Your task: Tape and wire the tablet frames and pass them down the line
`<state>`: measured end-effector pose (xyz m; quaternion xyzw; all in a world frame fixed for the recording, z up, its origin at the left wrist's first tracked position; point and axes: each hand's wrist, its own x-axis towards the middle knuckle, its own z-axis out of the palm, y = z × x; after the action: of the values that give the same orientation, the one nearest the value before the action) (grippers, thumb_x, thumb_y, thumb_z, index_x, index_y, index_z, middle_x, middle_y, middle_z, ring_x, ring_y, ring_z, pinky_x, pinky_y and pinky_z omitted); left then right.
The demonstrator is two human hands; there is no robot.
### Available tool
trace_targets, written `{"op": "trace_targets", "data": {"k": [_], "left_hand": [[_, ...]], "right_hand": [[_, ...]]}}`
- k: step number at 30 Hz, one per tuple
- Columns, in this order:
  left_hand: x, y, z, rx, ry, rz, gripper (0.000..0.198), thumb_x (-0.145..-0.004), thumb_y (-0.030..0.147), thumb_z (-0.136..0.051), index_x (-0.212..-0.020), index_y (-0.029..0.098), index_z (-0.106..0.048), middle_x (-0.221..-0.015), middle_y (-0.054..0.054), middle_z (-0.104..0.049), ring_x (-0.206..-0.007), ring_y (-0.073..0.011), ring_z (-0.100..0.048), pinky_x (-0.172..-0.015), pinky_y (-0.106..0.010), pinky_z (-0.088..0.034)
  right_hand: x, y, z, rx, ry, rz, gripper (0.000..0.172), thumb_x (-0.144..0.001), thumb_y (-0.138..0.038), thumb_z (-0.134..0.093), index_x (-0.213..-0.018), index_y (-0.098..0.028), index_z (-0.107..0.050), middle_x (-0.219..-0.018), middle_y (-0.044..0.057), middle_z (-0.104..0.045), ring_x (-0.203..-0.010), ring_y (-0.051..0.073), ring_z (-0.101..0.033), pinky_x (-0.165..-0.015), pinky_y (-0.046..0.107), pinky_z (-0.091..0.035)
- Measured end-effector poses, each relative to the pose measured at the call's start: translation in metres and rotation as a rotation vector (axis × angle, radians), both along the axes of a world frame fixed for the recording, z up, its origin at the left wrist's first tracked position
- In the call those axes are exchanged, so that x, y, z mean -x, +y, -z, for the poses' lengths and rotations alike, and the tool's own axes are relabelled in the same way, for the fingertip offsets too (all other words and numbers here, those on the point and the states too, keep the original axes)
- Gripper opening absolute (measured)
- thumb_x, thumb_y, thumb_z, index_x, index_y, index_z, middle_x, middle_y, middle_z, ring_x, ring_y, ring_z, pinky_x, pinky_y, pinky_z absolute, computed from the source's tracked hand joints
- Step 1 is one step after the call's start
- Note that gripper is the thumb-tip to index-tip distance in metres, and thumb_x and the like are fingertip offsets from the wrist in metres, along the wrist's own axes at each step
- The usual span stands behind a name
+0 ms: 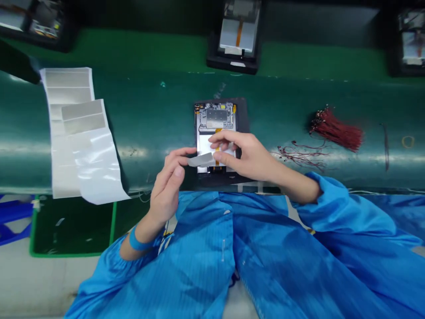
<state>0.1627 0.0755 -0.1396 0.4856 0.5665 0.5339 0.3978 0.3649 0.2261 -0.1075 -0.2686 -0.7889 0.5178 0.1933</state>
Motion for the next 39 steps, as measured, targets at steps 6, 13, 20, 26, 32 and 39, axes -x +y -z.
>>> {"op": "trace_targets", "data": {"k": [6, 13, 20, 26, 32, 39], "left_hand": [[-0.007, 0.003, -0.006, -0.03, 0.248, 0.107, 0.039, -0.113, 0.044, -0.041, -0.118, 0.024, -0.073, -0.138, -0.008, -0.069, -0.133, -0.0292, -0.061, -0.12, -0.054, -0.045], [0.003, -0.012, 0.019, -0.162, 0.651, -0.046, 0.036, -0.108, 0.037, -0.052, -0.136, 0.022, -0.07, -0.139, -0.012, -0.068, -0.13, -0.0325, -0.057, -0.115, -0.054, -0.044], [-0.001, -0.019, 0.04, -0.279, 0.79, 0.001, 0.033, -0.103, 0.031, -0.057, -0.129, 0.026, -0.077, -0.146, -0.014, -0.061, -0.135, -0.0374, -0.048, -0.113, -0.061, -0.042], [-0.003, -0.013, 0.05, -0.293, 0.816, 0.062, 0.039, -0.099, 0.033, -0.063, -0.135, 0.034, -0.077, -0.154, -0.01, -0.055, -0.138, -0.0389, -0.044, -0.115, -0.062, -0.04], [-0.003, -0.011, 0.05, -0.307, 0.836, 0.102, 0.044, -0.097, 0.031, -0.067, -0.141, 0.034, -0.073, -0.158, -0.01, -0.051, -0.14, -0.0404, -0.042, -0.116, -0.062, -0.037], [-0.004, -0.01, 0.052, -0.305, 0.809, 0.113, 0.045, -0.097, 0.03, -0.069, -0.141, 0.034, -0.073, -0.158, -0.011, -0.051, -0.141, -0.0408, -0.041, -0.118, -0.063, -0.035]], "right_hand": [[-0.003, -0.026, 0.008, 0.265, 0.075, 0.22, 0.025, -0.092, -0.04, -0.08, -0.082, -0.018, -0.072, -0.073, -0.001, -0.067, -0.065, 0.011, -0.055, -0.061, 0.027, -0.043], [-0.016, -0.04, 0.027, 0.328, -0.122, 0.253, 0.017, -0.092, -0.028, -0.07, -0.078, -0.018, -0.072, -0.069, 0.001, -0.071, -0.064, 0.014, -0.064, -0.062, 0.028, -0.046], [-0.002, -0.048, 0.031, 0.175, -0.241, 0.253, 0.016, -0.091, -0.022, -0.065, -0.078, -0.017, -0.073, -0.067, 0.0, -0.071, -0.063, 0.012, -0.061, -0.069, 0.028, -0.045], [0.002, -0.046, 0.024, 0.101, -0.336, 0.242, 0.016, -0.091, -0.018, -0.063, -0.077, -0.017, -0.072, -0.069, 0.0, -0.071, -0.064, 0.013, -0.06, -0.071, 0.029, -0.044], [0.004, -0.044, 0.02, 0.045, -0.391, 0.223, 0.016, -0.09, -0.015, -0.064, -0.076, -0.017, -0.07, -0.067, -0.001, -0.068, -0.064, 0.012, -0.055, -0.07, 0.029, -0.041], [0.006, -0.043, 0.016, 0.031, -0.434, 0.216, 0.015, -0.089, -0.011, -0.064, -0.076, -0.017, -0.07, -0.068, 0.0, -0.068, -0.064, 0.012, -0.055, -0.07, 0.028, -0.038]]}}
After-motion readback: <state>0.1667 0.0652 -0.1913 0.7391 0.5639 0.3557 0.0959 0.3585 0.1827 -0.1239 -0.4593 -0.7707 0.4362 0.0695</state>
